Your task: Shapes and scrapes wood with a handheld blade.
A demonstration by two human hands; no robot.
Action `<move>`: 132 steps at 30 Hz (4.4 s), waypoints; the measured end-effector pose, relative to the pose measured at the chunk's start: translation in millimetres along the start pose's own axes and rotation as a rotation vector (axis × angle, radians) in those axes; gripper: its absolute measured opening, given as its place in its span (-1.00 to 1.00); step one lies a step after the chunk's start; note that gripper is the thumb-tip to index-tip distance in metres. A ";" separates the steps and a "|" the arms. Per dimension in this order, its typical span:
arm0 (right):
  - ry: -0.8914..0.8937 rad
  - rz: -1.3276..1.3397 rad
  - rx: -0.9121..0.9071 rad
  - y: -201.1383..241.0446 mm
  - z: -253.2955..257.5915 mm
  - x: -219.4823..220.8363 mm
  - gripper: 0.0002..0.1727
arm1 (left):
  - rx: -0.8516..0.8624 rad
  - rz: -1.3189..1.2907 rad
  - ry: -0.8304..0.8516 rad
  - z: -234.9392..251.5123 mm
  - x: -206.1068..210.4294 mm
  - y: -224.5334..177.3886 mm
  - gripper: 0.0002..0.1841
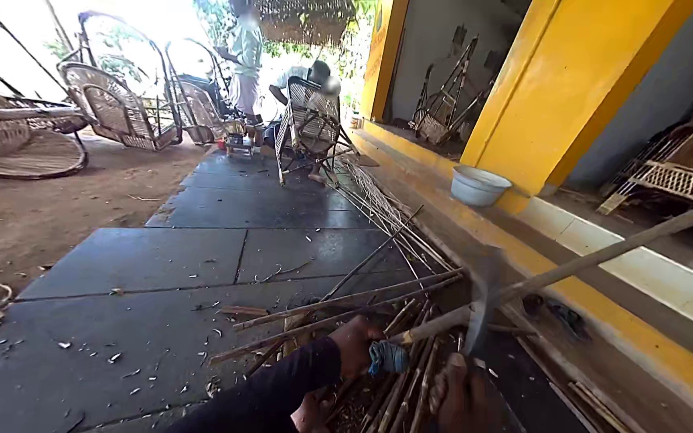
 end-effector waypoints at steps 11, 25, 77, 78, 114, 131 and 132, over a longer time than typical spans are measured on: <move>0.191 -0.229 -0.132 1.0 -14.8 23.1 -0.55 | -0.068 -0.103 0.025 -5.1 3.6 13.2 -0.90; 0.221 -0.065 -0.087 -4.4 -2.0 33.4 -0.60 | 0.088 0.163 -0.286 -6.2 -11.0 -8.3 -0.89; 0.298 -0.233 -0.056 -25.0 17.3 26.4 -0.49 | -0.054 0.225 -0.204 -9.1 -5.3 41.4 -0.85; 0.298 -0.252 -0.079 -25.6 16.1 28.0 -0.48 | -0.053 0.215 -0.207 -8.2 -6.6 43.1 -0.83; 0.351 -0.182 -0.084 -27.2 24.7 37.0 -0.52 | -0.111 0.189 -0.220 -12.9 -15.8 30.1 -0.81; 0.114 0.206 0.182 -41.6 35.8 33.5 -0.59 | -0.126 0.107 -0.110 -16.4 -14.4 15.3 -0.82; 0.098 0.216 0.205 -41.6 37.0 33.1 -0.57 | -0.147 0.081 -0.108 -17.0 -13.8 14.7 -0.83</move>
Point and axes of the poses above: each hand's wrist, its own z-axis towards the middle knuckle, its own x-axis out of the palm, y = z × x, the point moved 6 cm from there along z, towards the middle knuckle, and after that the axes turned 14 degrees about z, right-handed, at the moved point
